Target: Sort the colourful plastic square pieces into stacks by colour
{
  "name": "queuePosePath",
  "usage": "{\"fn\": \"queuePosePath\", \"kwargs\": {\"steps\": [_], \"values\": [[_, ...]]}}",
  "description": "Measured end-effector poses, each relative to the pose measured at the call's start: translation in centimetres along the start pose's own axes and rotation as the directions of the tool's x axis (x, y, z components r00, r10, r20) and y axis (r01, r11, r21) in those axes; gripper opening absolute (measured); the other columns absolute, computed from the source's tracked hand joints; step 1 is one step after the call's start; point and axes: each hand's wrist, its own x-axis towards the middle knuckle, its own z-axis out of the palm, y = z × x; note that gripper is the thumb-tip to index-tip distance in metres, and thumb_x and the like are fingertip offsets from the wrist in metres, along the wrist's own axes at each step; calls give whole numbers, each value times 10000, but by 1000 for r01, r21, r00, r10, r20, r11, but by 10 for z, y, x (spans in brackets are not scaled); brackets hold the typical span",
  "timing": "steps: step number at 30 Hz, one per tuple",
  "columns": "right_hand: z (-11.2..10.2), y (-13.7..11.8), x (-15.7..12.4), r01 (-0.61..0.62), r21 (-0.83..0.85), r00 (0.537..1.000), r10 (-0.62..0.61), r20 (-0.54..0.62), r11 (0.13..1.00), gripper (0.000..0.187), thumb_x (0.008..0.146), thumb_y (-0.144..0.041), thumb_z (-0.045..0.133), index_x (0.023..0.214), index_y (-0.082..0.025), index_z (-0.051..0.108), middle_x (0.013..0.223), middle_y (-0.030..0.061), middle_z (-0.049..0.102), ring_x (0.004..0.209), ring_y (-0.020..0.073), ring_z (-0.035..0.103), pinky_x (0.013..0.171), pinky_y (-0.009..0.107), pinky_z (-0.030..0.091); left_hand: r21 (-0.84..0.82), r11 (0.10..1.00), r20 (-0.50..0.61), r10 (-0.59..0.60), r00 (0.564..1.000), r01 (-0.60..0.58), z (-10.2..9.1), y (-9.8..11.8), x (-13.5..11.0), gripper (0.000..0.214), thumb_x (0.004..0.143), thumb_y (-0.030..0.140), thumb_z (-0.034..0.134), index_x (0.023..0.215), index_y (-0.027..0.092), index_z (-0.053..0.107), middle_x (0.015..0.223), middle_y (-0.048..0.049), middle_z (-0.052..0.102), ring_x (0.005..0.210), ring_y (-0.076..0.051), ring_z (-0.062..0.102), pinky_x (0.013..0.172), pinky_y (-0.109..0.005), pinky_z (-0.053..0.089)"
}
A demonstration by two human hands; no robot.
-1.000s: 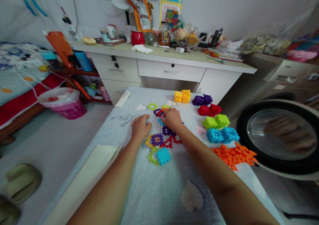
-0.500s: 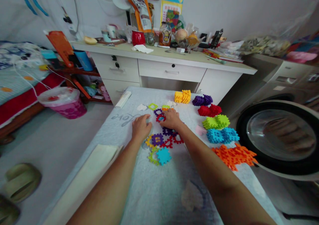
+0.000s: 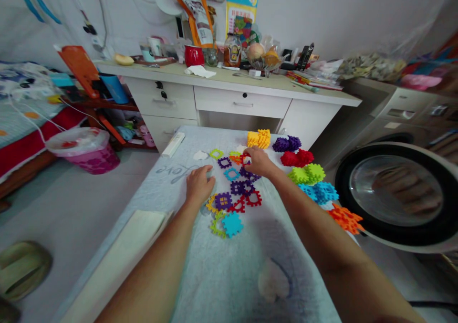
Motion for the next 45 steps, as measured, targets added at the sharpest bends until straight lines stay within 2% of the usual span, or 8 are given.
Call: {"fn": "queuePosePath", "kwargs": {"steps": [5,10,24,29,33,37,41,45], "values": [[-31,84,-4,-146,-184,989,150,11,972,514,798,-252,630,1311,-225,607,1340,120,596,1167,324,542,940,427,435,2,1000,-3,3,1000,-3,0,0,0,404,857,279,525,1250,240,610,1260,-61,692,1203,-273,582,1053,-436,408],[-39,144,-10,-260,-320,955,291,53,911,499,814,-213,592,1311,-261,623,1396,119,562,1218,371,475,914,463,420,8,1000,3,7,1000,-7,-2,2,-1,411,853,268,516,1251,232,612,1255,-70,692,1199,-285,583,1045,-448,412],[-30,168,-9,-258,-389,945,314,88,885,340,876,-262,579,1191,-230,701,1289,155,573,1200,372,462,912,458,388,-5,1000,6,-7,1000,7,-2,2,-1,415,849,265,522,1252,231,614,1250,-70,694,1206,-285,581,1051,-449,411],[-35,157,-14,-269,-417,948,315,44,868,365,875,-221,579,1224,-202,682,1328,167,569,1217,379,458,922,472,391,3,1000,1,1,1000,-1,-1,2,0,416,850,264,519,1254,227,613,1246,-66,696,1197,-280,585,1055,-441,408],[-36,122,-16,-239,-359,969,243,-36,902,426,883,-265,604,1305,-220,634,1378,162,559,1226,379,475,929,466,411,8,1000,-1,1,1000,-1,0,1,0,417,853,273,519,1258,231,611,1251,-68,693,1204,-278,583,1055,-438,408],[-25,71,-20,-45,-217,993,68,101,975,431,889,-294,642,1311,-214,619,1305,128,637,1131,287,588,901,362,446,13,1000,5,1,1000,-1,-1,2,-1,424,851,271,518,1262,229,612,1257,-68,690,1207,-283,579,1050,-440,411],[-12,27,-35,172,-41,948,-154,277,984,299,885,-261,655,1165,-159,679,1099,110,711,1008,229,647,862,297,459,27,1000,12,-7,1000,6,-1,1,-1,412,854,271,520,1252,235,621,1273,-57,685,1209,-274,575,1050,-428,412],[0,1,-53,308,94,910,-322,262,947,561,770,-299,784,1288,-156,622,1210,135,639,1081,253,610,919,324,463,34,999,8,-3,1000,3,0,1,0,400,856,275,524,1239,241,633,1264,-59,687,1199,-278,579,1044,-437,415]]}}
